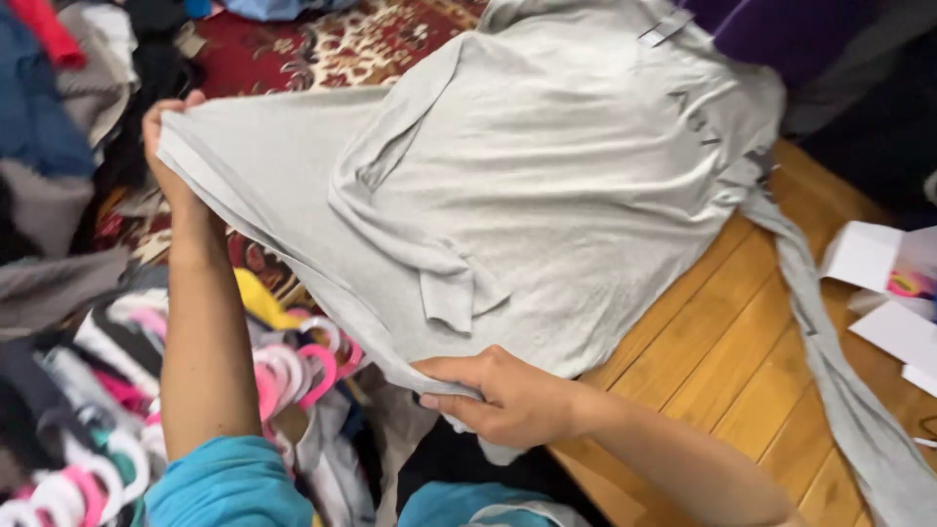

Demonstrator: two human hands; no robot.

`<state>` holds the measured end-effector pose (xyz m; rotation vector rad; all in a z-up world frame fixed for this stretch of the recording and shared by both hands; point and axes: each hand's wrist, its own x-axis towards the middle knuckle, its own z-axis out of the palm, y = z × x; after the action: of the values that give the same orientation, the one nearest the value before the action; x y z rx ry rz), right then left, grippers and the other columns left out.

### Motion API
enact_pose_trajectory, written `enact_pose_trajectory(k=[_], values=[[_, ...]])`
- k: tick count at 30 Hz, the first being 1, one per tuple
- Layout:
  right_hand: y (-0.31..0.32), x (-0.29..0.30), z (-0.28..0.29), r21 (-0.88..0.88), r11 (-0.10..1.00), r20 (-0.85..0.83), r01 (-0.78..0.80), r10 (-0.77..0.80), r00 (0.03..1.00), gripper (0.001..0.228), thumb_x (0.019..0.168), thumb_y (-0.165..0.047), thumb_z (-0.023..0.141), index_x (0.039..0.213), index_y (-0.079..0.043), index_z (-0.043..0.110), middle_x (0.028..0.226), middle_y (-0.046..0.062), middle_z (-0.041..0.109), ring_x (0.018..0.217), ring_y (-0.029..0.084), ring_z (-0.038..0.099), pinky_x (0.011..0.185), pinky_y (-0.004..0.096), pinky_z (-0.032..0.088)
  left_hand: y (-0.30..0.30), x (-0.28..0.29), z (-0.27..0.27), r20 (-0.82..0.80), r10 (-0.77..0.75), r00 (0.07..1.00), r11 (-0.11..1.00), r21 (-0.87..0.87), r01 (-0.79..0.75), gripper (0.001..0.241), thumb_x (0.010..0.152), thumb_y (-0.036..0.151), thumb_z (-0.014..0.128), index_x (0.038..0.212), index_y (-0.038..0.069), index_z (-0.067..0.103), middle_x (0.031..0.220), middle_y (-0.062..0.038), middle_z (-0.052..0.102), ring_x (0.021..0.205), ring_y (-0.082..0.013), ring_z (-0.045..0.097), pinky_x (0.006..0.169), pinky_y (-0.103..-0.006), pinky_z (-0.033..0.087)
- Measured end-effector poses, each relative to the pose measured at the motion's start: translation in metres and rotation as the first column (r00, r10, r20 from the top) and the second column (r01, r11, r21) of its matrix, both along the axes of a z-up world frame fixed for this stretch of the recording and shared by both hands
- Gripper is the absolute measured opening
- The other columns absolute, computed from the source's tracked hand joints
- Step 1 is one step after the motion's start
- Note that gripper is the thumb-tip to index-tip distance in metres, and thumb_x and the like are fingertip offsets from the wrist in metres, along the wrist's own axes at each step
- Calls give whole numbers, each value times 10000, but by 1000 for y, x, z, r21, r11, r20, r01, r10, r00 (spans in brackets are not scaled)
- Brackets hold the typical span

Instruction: The person smooths out a black shirt on the floor, then picks up a grey sweatshirt and uses a hot glue gun to attach a small rectangular tag to the collar area. They then fold the sweatshirt neatly on top of the black shirt.

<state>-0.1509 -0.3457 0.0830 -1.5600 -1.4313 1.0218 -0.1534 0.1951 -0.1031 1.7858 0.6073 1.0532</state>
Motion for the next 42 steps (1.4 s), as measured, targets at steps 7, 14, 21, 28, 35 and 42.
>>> enact_pose_trajectory(k=[7, 14, 21, 28, 35, 42], values=[[31, -35, -38, -70, 953, -87, -296, 290, 953, 501, 1042, -302, 467, 1463, -32, 507, 1290, 98, 696, 926, 180, 680, 853, 287, 520, 32, -88, -8, -192, -35, 981, 994, 97, 54, 372, 871, -37, 718, 1204, 127, 692, 1177, -18, 699, 1071, -112, 636, 983, -236, 486], [22, 7, -75, -13, 963, 141, -268, 267, 953, 571, 998, -367, 538, 1463, -38, 503, 1189, 80, 744, 1012, 255, 721, 908, 331, 532, -27, -68, 2, -625, 139, 768, 971, 239, 19, 573, 780, 36, 560, 1273, 250, 759, 785, -60, 660, 693, -230, 589, 679, -379, 449], [4, 131, -114, 325, 818, 283, 474, -563, 777, 292, 941, -279, 736, 1220, -193, 743, 965, 29, 780, 777, 212, 745, 650, 290, 601, -161, 47, 79, -619, -36, 785, 915, 295, 275, 492, 1010, 482, 655, 1276, 75, 727, 1214, -211, 721, 1005, -452, 703, 894, -593, 527], [-12, 127, -131, 181, 921, 834, 345, -330, 443, 629, 969, -604, 520, 1491, -256, 471, 1568, 118, 370, 1470, 380, 267, 1167, 602, 134, -186, 80, 92, -786, 7, 618, 917, 252, 310, 749, 876, 517, 725, 1413, 5, 617, 1288, -270, 665, 1228, -478, 617, 1027, -603, 466], [-8, 132, -97, 299, 926, 464, 229, -351, 813, 483, 948, -412, 663, 1333, -123, 624, 1329, 151, 635, 1278, 377, 583, 1069, 504, 419, -182, 75, 105, -718, -287, 635, 938, -76, 339, 446, 950, 355, 656, 1256, 36, 720, 1023, -195, 755, 1032, -352, 657, 903, -488, 514], [64, 161, -102, 177, 823, -377, 539, -449, 810, 707, 858, -298, 842, 1409, -26, 492, 1351, 232, 644, 1285, 358, 609, 1091, 476, 503, -284, 169, 151, -9, -725, 689, 675, -208, 708, 98, 1063, 216, 612, 1122, 154, 659, 845, 100, 609, 760, -45, 609, 666, -177, 519]])
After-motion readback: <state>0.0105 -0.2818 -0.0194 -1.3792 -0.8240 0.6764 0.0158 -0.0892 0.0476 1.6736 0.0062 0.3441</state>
